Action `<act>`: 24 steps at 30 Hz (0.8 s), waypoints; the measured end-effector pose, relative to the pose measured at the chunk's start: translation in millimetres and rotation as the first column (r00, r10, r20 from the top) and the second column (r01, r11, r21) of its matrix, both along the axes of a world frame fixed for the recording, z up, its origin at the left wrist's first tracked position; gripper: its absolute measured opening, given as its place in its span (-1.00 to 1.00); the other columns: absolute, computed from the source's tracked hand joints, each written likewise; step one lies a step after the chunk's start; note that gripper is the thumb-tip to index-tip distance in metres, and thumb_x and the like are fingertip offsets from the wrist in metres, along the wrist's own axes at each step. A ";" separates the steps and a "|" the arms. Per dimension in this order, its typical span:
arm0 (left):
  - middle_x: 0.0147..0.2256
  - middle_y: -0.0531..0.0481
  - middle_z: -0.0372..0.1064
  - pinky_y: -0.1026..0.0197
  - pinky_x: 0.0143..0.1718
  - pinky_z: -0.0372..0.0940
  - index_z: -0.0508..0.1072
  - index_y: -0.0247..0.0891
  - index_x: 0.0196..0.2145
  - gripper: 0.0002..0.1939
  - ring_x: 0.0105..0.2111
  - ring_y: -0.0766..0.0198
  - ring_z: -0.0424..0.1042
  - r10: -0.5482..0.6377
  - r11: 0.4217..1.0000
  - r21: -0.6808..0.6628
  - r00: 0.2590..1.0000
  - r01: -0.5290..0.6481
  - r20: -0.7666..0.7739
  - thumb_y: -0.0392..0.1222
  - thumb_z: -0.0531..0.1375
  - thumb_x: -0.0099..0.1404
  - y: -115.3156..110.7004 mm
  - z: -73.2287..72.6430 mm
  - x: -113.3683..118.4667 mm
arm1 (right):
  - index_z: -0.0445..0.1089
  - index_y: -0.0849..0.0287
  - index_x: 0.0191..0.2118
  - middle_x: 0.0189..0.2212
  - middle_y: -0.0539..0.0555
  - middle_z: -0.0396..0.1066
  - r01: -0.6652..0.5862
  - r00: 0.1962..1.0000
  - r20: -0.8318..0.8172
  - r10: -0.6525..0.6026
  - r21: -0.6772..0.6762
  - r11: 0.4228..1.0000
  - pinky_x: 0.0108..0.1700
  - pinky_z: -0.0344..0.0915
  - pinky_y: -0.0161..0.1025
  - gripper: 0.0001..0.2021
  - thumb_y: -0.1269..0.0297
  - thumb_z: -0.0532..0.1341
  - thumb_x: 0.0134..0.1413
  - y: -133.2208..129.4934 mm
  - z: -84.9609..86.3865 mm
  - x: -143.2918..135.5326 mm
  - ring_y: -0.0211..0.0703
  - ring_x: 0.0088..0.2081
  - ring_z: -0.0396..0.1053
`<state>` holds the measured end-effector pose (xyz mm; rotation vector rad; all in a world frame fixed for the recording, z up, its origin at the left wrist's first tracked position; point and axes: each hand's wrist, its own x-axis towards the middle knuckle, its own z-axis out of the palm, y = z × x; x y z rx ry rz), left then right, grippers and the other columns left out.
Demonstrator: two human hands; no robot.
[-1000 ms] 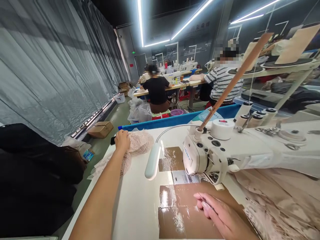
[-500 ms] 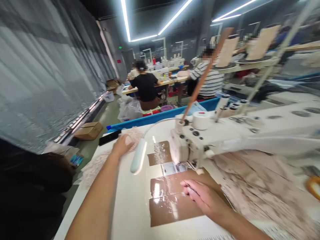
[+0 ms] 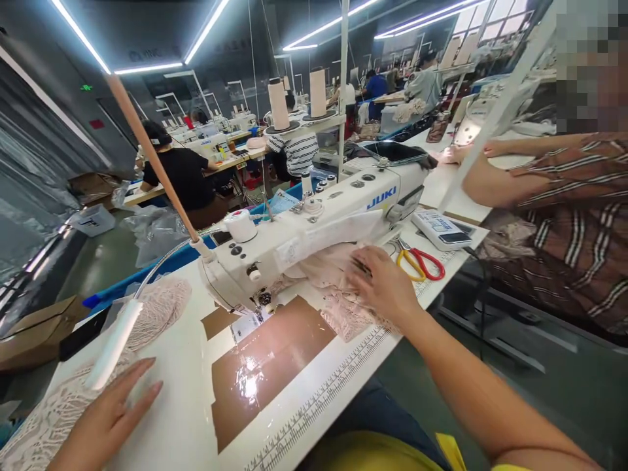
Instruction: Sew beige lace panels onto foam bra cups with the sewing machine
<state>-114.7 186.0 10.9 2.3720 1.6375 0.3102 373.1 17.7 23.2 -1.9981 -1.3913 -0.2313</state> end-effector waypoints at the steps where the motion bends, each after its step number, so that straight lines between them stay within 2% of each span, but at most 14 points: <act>1: 0.10 -0.04 0.33 0.06 -0.22 0.46 0.43 -0.05 0.01 -0.47 0.12 -0.09 0.28 0.001 0.997 -0.071 1.000 0.001 0.023 0.19 0.15 0.13 -10.1 1.0 8.2 | 0.36 0.21 -0.14 -0.14 0.20 0.42 0.036 0.999 0.024 -0.034 -0.080 0.996 -0.33 0.24 -0.20 -0.79 0.29 0.13 0.11 0.4 -0.1 8.8 0.00 -0.24 0.41; 3: 0.15 0.03 0.27 0.03 -0.17 0.45 0.40 0.05 0.04 -0.48 0.15 -0.10 0.23 -0.014 0.981 -0.193 0.996 0.030 0.086 0.18 0.17 0.13 -28.8 5.7 31.4 | 0.38 0.21 -0.25 -0.29 0.16 0.46 0.046 0.998 0.042 -0.039 -0.171 0.984 -0.41 0.17 -0.23 -0.82 0.26 0.09 0.16 0.0 -1.3 19.9 -0.03 -0.34 0.40; 4: 0.16 0.05 0.25 0.01 -0.13 0.43 0.39 0.09 0.05 -0.48 0.16 -0.10 0.22 -0.036 0.970 -0.234 0.992 0.063 0.121 0.17 0.18 0.13 -37.6 8.9 45.1 | 0.38 0.20 -0.30 -0.37 0.14 0.46 0.027 0.999 0.038 -0.021 -0.161 0.987 -0.42 0.15 -0.23 -0.81 0.24 0.07 0.18 -1.8 -1.9 22.6 -0.05 -0.37 0.40; 6: 0.14 0.06 0.28 -0.01 -0.02 0.37 0.40 0.10 0.04 -0.49 0.17 -0.09 0.21 -0.090 0.936 -0.316 0.974 0.154 0.208 0.15 0.21 0.13 -54.3 15.9 74.8 | 0.36 0.18 -0.36 -0.45 0.10 0.44 -0.027 1.000 0.012 0.028 -0.056 0.998 -0.39 0.15 -0.25 -0.78 0.19 0.06 0.19 -9.7 -1.9 23.5 -0.08 -0.38 0.38; 8: 0.11 0.03 0.32 -0.02 0.12 0.24 0.44 0.04 0.01 -0.53 0.15 -0.06 0.23 -0.124 0.872 -0.413 0.936 0.262 0.330 0.12 0.22 0.14 -69.8 22.6 106.7 | 0.35 0.16 -0.35 -0.47 0.07 0.43 -0.114 0.993 -0.022 0.116 0.062 0.992 -0.37 0.17 -0.27 -0.80 0.19 0.07 0.18 -21.7 0.1 20.1 -0.13 -0.39 0.37; 10: 0.12 -0.03 0.31 0.01 0.16 0.19 0.45 -0.03 0.02 -0.56 0.13 -0.02 0.26 -0.133 0.768 -0.509 0.875 0.388 0.466 0.10 0.19 0.21 -83.3 27.2 141.1 | 0.34 0.14 -0.34 -0.47 0.05 0.43 -0.223 0.973 -0.035 0.229 0.132 0.966 -0.36 0.19 -0.28 -0.86 0.25 0.09 0.14 -34.6 2.8 12.4 -0.18 -0.42 0.36; 11: 0.10 -0.07 0.32 0.01 0.17 0.18 0.43 -0.07 0.03 -0.56 0.13 -0.01 0.26 -0.131 0.713 -0.538 0.839 0.450 0.528 0.08 0.18 0.23 -88.7 28.4 159.3 | 0.33 0.14 -0.35 -0.48 0.04 0.43 -0.280 0.957 -0.029 0.288 0.156 0.947 -0.36 0.20 -0.29 -0.91 0.30 0.10 0.10 -40.3 3.8 6.7 -0.19 -0.44 0.36; 12: 0.10 -0.11 0.33 0.00 0.17 0.17 0.42 -0.11 0.04 -0.55 0.12 0.00 0.27 -0.106 0.682 -0.540 0.798 0.493 0.594 0.07 0.17 0.24 -93.0 28.8 178.2 | 0.32 0.13 -0.35 -0.48 0.03 0.43 -0.343 0.937 -0.014 0.350 0.177 0.923 -0.38 0.20 -0.29 -0.93 0.35 0.10 0.06 -45.1 4.0 -0.3 -0.21 -0.46 0.35; 14: 0.09 -0.16 0.32 0.02 0.13 0.20 0.37 -0.18 0.09 -0.52 0.10 0.03 0.29 -0.010 0.642 -0.515 0.678 0.568 0.735 0.06 0.16 0.27 -98.2 27.1 217.0 | 0.31 0.11 -0.37 -0.51 0.02 0.42 -0.485 0.871 0.021 0.491 0.202 0.851 -0.40 0.20 -0.31 -0.89 0.44 0.08 -0.01 -51.8 0.9 -17.6 -0.23 -0.48 0.33; 16: 0.04 -0.19 0.36 0.05 0.05 0.24 0.34 -0.22 0.10 -0.49 0.01 0.07 0.37 0.102 0.592 -0.526 0.591 0.611 0.800 0.06 0.16 0.27 -99.6 23.0 254.7 | 0.30 0.12 -0.35 -0.51 0.02 0.42 -0.616 0.784 0.049 0.619 0.188 0.765 -0.42 0.19 -0.32 -0.83 0.49 0.07 -0.09 -55.3 -7.8 -36.8 -0.22 -0.48 0.33; 18: -0.10 -0.16 0.45 0.11 -0.05 0.28 0.39 -0.26 0.03 -0.52 -0.14 0.15 0.44 0.162 0.578 -0.517 0.532 0.631 0.831 0.05 0.21 0.24 -98.7 17.9 287.6 | 0.30 0.14 -0.35 -0.52 0.02 0.40 -0.700 0.712 0.063 0.699 0.130 0.702 -0.45 0.16 -0.31 -0.80 0.50 0.07 -0.17 -57.0 -20.7 -53.5 -0.23 -0.50 0.30; 20: -0.28 -0.11 0.49 0.16 -0.16 0.30 0.47 -0.33 -0.14 -0.60 -0.30 0.21 0.45 0.179 0.611 -0.464 0.458 0.642 0.871 0.02 0.26 0.18 -97.4 13.4 312.5 | 0.30 0.14 -0.38 -0.54 -0.01 0.38 -0.750 0.662 0.064 0.747 0.053 0.659 -0.49 0.10 -0.31 -0.81 0.50 0.07 -0.19 -58.0 -34.0 -63.6 -0.25 -0.54 0.25; 22: -0.44 -0.04 0.45 0.22 -0.26 0.28 0.49 -0.35 -0.35 -0.67 -0.42 0.27 0.40 0.168 0.665 -0.422 0.427 0.616 0.888 0.01 0.31 0.11 -96.9 10.8 327.2 | 0.31 0.15 -0.40 -0.55 -0.02 0.38 -0.779 0.626 0.042 0.779 0.004 0.626 -0.51 0.07 -0.32 -0.82 0.51 0.08 -0.20 -58.4 -43.0 -65.7 -0.27 -0.56 0.23; 24: -0.53 0.01 0.41 0.25 -0.33 0.25 0.46 -0.34 -0.47 -0.68 -0.49 0.31 0.35 0.163 0.710 -0.407 0.427 0.575 0.889 0.03 0.31 0.10 -97.9 10.7 331.6 | 0.32 0.15 -0.38 -0.55 -0.03 0.38 -0.787 0.617 -0.009 0.787 0.004 0.617 -0.50 0.09 -0.33 -0.81 0.51 0.08 -0.19 -58.1 -45.8 -61.2 -0.27 -0.55 0.24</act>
